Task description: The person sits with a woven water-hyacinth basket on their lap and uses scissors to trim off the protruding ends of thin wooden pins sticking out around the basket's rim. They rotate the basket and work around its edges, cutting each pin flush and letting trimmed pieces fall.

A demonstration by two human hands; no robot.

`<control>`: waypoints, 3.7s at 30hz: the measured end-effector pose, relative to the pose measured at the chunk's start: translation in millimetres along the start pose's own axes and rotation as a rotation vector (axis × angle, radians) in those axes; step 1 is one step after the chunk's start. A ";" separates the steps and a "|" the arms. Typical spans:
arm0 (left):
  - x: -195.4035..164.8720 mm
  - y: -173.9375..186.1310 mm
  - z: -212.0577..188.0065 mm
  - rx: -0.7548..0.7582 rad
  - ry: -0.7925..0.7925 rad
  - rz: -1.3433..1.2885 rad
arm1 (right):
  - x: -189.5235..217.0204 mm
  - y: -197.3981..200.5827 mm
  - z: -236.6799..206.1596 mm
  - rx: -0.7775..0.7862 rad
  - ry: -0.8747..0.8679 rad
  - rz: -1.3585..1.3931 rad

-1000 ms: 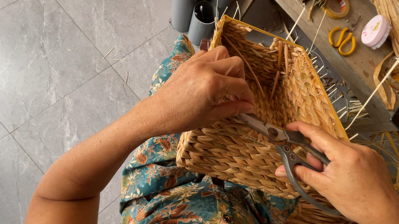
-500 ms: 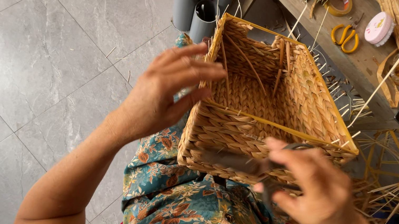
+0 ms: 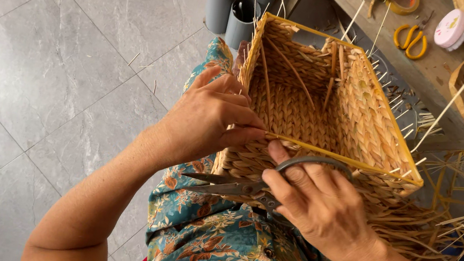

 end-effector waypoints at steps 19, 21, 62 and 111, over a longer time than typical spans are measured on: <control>-0.1 -4.5 14.6 0.097 -0.160 -0.005 | 1.2 -11.5 6.6 -0.027 -0.248 0.081; 4.8 -5.7 16.4 0.180 -0.084 -0.097 | 0.2 -14.2 5.5 -0.053 -0.260 0.074; 5.8 -3.2 55.0 0.458 -0.020 -0.077 | -2.4 -19.9 -21.5 -0.250 -0.153 0.224; 36.6 -10.4 -15.1 -0.534 0.200 -0.906 | -132.7 -71.7 -273.1 -1.291 -0.835 1.123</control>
Point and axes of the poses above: each hand's wrist, its own z-axis towards the middle knuckle, its own y-axis out of the back of the hand, x = y × z, the point moved 2 cm from there along z, towards the middle knuckle, and after that the axes turned 10 degrees about z, right-handed, at the moved point
